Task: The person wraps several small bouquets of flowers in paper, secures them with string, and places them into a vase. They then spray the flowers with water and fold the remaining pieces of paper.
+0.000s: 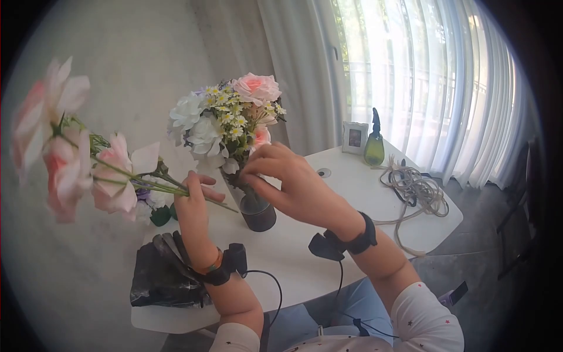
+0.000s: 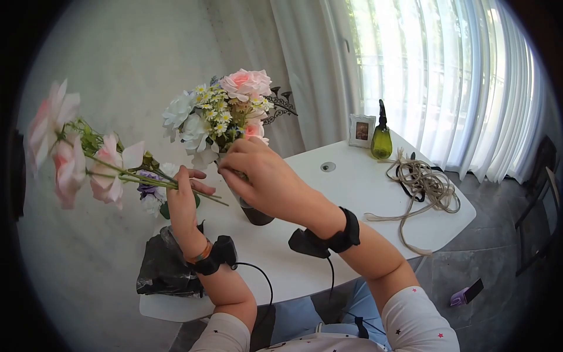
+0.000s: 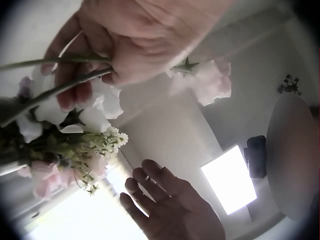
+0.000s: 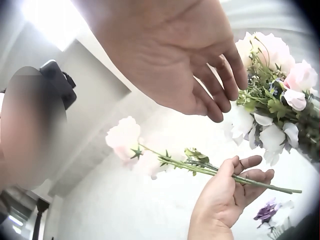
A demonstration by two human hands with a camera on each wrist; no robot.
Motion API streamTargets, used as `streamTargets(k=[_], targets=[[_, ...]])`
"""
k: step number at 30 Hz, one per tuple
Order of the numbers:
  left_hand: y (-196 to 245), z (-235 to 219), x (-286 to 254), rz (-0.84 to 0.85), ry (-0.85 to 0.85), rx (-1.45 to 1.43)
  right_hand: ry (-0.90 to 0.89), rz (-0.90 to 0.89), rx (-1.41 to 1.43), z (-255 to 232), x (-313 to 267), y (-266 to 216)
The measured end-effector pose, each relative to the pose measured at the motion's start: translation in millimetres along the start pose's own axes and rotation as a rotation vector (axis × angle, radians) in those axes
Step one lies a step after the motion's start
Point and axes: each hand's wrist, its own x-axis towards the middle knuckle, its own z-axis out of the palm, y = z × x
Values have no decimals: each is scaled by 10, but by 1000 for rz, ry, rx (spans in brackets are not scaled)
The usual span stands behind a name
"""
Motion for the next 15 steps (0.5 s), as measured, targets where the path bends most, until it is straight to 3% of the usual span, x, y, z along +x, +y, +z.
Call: streamTargets(k=[2, 4, 6, 8, 10, 12, 15], targets=[[137, -4, -96, 44, 22, -45, 10, 88, 90, -76, -103, -74], [216, 1, -141, -38, 1, -231, 8, 87, 98, -137, -173, -45], [267, 91, -178, 1, 21, -235, -5, 219, 251, -185, -208, -25], [312, 210, -224, 34, 41, -239, 6, 228, 282, -149, -262, 75], [340, 344, -270, 70, -86, -239, 15, 241, 313, -145, -293, 114], [319, 501, -309, 91, -158, -165, 19, 371, 448, -171, -301, 126], [299, 804, -384, 110, -322, -121, 95, 371, 542, -195, -360, 286]])
